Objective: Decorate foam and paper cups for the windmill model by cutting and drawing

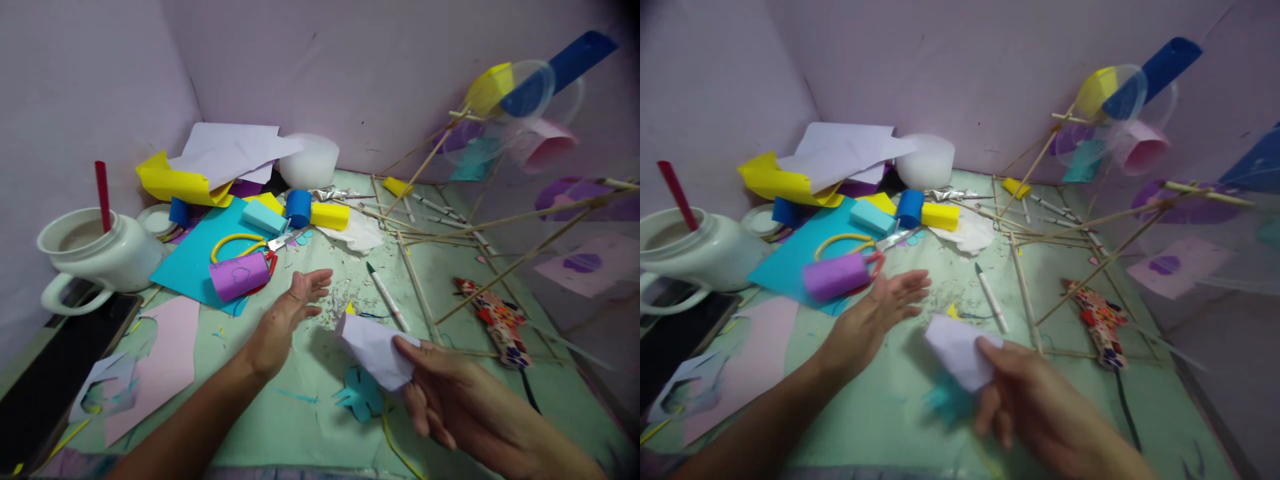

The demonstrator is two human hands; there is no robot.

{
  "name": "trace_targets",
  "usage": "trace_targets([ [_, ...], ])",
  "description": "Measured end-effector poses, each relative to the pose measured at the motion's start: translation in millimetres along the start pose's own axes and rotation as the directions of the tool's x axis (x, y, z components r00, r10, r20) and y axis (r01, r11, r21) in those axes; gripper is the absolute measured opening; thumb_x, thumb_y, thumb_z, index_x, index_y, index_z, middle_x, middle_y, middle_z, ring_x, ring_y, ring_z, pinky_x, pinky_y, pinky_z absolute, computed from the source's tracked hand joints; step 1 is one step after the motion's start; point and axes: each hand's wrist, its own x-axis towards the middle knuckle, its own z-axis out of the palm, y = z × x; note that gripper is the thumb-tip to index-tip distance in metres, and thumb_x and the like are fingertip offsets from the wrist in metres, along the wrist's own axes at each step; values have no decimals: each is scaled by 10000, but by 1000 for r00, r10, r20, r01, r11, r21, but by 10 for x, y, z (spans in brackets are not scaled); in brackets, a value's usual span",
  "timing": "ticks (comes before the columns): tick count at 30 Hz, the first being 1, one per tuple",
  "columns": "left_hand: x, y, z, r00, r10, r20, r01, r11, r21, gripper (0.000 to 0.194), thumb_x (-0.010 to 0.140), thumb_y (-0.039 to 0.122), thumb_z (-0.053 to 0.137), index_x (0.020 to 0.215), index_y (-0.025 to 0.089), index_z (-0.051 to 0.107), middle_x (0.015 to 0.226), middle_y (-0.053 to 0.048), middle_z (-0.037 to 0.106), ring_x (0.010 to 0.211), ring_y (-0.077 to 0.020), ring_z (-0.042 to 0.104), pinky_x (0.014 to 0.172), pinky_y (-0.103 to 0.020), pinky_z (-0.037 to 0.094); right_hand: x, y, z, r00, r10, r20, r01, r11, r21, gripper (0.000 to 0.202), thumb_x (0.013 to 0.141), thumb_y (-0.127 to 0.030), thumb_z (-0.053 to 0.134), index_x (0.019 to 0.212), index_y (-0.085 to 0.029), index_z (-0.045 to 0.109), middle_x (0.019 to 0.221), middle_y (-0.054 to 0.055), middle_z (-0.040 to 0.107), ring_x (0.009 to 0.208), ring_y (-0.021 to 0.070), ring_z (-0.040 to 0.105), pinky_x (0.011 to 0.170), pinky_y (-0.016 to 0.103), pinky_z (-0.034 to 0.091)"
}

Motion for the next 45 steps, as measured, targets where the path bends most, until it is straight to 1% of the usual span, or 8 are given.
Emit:
trace_targets([
  [4,-42,67,-17,976,173,-134,-80,853,515,272,848,397,478,945,216,658,994,-68,700,947,-252,616,808,-368,446,-148,-78,-115,961,-213,-175,113,882,-457,405,712,-578,620,643,-184,555,396,13,610,327,104,520,335,168,403],
  [7,-145,92,27,968,236,84,-203,542,816,266,863,289,399,751,195,621,765,-62,664,724,-222,607,636,-344,421,-246,-162,-86,895,-437,-94,172,532,-829,454,795,-560,499,532,-197,568,435,42,616,384,125,538,372,208,417],
  [11,-298,56,108,878,23,477,-473,185,862,210,806,172,390,683,193,559,653,-50,586,562,-199,529,509,-328,331,-228,-251,19,805,-583,112,146,13,-989,442,851,-397,423,467,-212,540,380,22,528,325,111,444,325,215,297],
  [15,-399,-32,180,749,-66,660,-643,170,747,175,686,74,445,749,183,567,702,-53,592,598,-204,524,528,-334,352,-131,-327,77,859,-497,126,24,-206,-978,400,841,-336,424,470,-203,496,356,16,489,285,94,370,325,217,233],
  [21,-462,-120,184,662,-6,749,-739,157,655,122,735,106,483,789,167,574,751,-46,570,650,-208,515,516,-337,347,-70,-366,157,885,-448,125,-93,-433,-897,387,847,-298,424,494,-185,535,386,58,545,296,108,402,371,240,190],
  [30,-468,-134,153,676,16,737,-732,130,669,140,710,105,493,793,180,577,751,-42,576,611,-196,485,503,-337,335,-28,-309,391,931,-358,69,-179,-613,-769,155,596,-68,545,536,-203,590,440,76,625,332,168,508,383,267,119],
  [35,-483,-146,145,692,44,721,-721,106,685,117,715,102,503,764,189,565,731,-27,563,595,-184,466,501,-327,329,-38,-345,477,958,-268,-104,-254,-621,-741,194,702,-80,507,675,-195,661,622,98,715,514,211,651,426,276,132],
  [45,-498,-222,128,700,112,706,-714,113,691,198,623,58,486,742,207,540,719,-11,532,584,-179,435,493,-325,320,-20,-319,492,965,-256,-54,-217,-668,-712,181,694,-83,519,664,-174,673,562,106,691,415,154,562,407,274,112],
])
